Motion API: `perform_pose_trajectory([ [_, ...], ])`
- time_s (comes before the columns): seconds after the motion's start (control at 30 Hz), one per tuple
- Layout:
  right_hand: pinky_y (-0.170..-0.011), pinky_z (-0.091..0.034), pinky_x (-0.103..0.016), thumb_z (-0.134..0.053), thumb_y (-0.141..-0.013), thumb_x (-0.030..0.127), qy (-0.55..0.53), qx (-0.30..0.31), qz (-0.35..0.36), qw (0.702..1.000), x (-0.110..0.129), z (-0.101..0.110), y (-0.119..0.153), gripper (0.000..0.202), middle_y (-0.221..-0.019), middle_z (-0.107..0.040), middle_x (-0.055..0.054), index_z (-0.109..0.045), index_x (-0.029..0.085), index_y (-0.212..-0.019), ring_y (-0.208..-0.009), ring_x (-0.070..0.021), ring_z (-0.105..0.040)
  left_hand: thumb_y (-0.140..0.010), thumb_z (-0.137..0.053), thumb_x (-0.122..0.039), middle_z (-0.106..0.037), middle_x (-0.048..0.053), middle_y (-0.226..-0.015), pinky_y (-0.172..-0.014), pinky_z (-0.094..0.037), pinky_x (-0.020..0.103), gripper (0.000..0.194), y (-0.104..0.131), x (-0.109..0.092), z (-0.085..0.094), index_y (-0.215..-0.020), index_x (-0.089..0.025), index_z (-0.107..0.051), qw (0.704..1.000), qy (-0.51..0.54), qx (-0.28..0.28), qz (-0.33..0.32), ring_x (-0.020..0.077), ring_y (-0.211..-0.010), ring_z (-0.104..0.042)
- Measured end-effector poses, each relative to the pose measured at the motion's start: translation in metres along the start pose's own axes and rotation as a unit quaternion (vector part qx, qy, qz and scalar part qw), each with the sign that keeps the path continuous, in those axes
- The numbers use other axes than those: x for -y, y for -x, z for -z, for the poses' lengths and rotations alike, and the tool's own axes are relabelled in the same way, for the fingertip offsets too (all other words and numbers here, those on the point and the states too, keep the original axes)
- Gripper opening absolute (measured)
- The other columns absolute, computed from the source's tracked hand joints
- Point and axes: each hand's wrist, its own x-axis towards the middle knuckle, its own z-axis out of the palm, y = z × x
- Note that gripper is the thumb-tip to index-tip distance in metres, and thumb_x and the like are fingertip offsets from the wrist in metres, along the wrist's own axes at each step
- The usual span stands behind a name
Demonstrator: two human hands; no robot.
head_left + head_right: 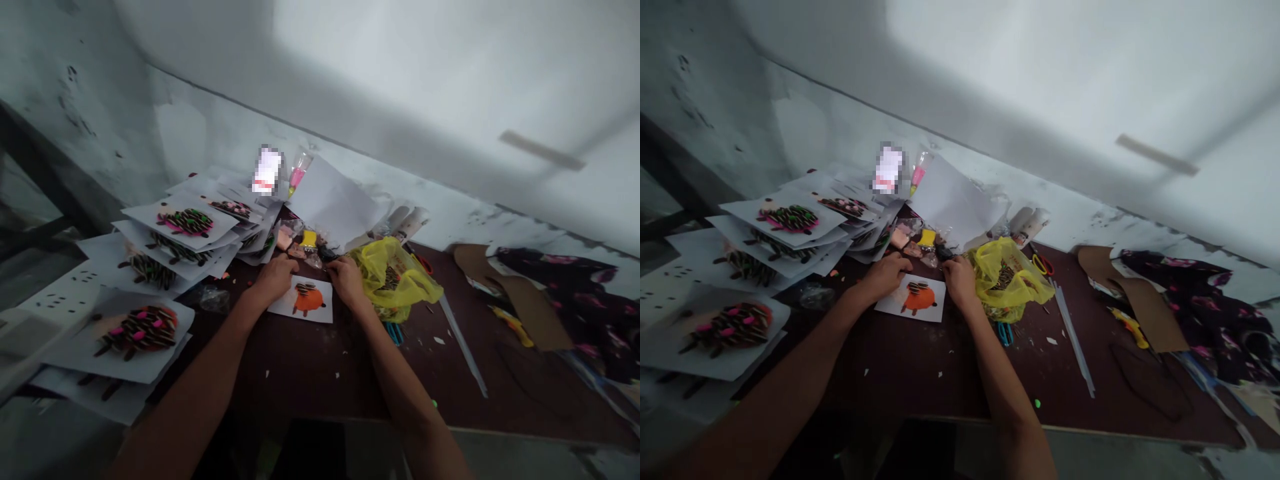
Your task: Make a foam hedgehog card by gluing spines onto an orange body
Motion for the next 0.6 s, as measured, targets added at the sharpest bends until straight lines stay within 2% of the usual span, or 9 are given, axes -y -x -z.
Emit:
perform_pose_trajectory([
  [0.4, -0.085, -0.041, -0.027, -0.057, -0.094, 0.021, 0.016, 0.059, -0.026, 0.998, 0.0061, 0.0073, -0.0024, 0.021, -0.106, -0.071, -0.011, -0.075, 0.017, -0.104, -0.100, -0.0217, -0.061, -0.087, -0.046, -0.004, -0.064, 0.010, -0.110, -0.089, -0.047, 0.029, 0.033, -0.0022, 0.0030, -0.0024, -0.106, -0.017, -0.069, 1.000, -0.017, 0.001, -0.007, 0.0205, -0.104, -0.061],
  [0.6, -0.083, -0.041, -0.029, -0.051, -0.097, 0.020, 0.058, 0.056, -0.024, 0.996, 0.0075, 0.0015, -0.0028, 0.022, -0.106, -0.069, -0.014, -0.071, 0.013, -0.100, -0.099, -0.0237, -0.061, -0.085, -0.048, -0.004, -0.063, 0.010, -0.107, -0.086, -0.047, 0.030, 0.030, -0.0034, 0.0055, -0.0063, -0.102, -0.017, -0.070, 1.000, -0.004, -0.014, -0.010, 0.0212, -0.101, -0.061],
])
